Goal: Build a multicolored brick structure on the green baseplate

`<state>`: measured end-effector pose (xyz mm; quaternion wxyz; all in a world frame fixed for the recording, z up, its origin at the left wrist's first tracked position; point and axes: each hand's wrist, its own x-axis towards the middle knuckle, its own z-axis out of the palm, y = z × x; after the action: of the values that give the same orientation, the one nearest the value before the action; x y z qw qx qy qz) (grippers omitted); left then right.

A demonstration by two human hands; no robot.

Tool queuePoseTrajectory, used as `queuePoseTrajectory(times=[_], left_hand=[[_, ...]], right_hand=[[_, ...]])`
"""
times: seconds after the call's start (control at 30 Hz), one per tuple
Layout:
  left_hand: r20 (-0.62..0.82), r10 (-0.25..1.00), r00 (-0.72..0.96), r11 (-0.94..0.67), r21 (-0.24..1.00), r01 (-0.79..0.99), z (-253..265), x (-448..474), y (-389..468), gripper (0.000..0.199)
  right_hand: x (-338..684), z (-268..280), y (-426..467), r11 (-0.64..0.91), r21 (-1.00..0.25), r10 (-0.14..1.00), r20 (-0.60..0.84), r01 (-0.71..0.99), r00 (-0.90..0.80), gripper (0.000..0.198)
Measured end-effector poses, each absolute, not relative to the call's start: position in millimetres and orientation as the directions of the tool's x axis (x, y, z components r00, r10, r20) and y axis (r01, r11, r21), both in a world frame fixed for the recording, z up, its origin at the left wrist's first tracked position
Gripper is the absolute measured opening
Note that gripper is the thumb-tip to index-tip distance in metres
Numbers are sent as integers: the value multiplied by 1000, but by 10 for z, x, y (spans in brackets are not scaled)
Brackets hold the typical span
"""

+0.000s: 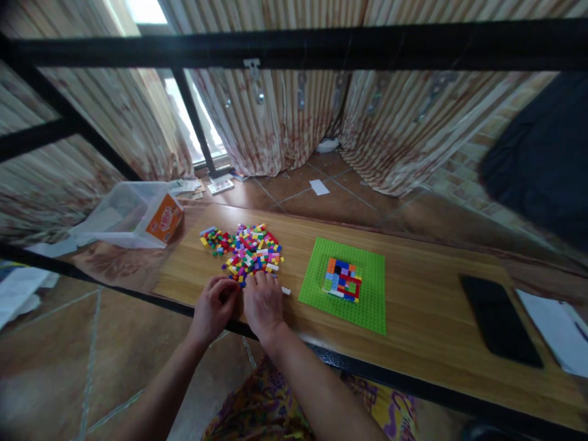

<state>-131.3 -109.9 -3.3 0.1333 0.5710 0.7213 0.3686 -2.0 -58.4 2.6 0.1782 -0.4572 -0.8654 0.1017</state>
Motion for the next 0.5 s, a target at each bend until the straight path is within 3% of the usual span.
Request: queuePoseTrajectory(times=[0.13,0.23,0.37,0.5], left_hand=[[244,917,-315,79,664,744,-48,-1323,-1076,13],[243,922,-302,75,651,755,-43,-1325,-1067,14],[232,921,-314,97,644,759,-32,-1334,-1074,17],[248,915,-319,81,661,746,-38,-1330,-1089,19]], right_hand=[[-39,41,-559,594,-264,805,207,760,-556,17],[-29,62,-544,599,-296,801,226,744,-555,19],[154,137,-536,576,-483,817,304,660,-491,17],[711,207,-494,423,-729,906,339,538,-254,19]])
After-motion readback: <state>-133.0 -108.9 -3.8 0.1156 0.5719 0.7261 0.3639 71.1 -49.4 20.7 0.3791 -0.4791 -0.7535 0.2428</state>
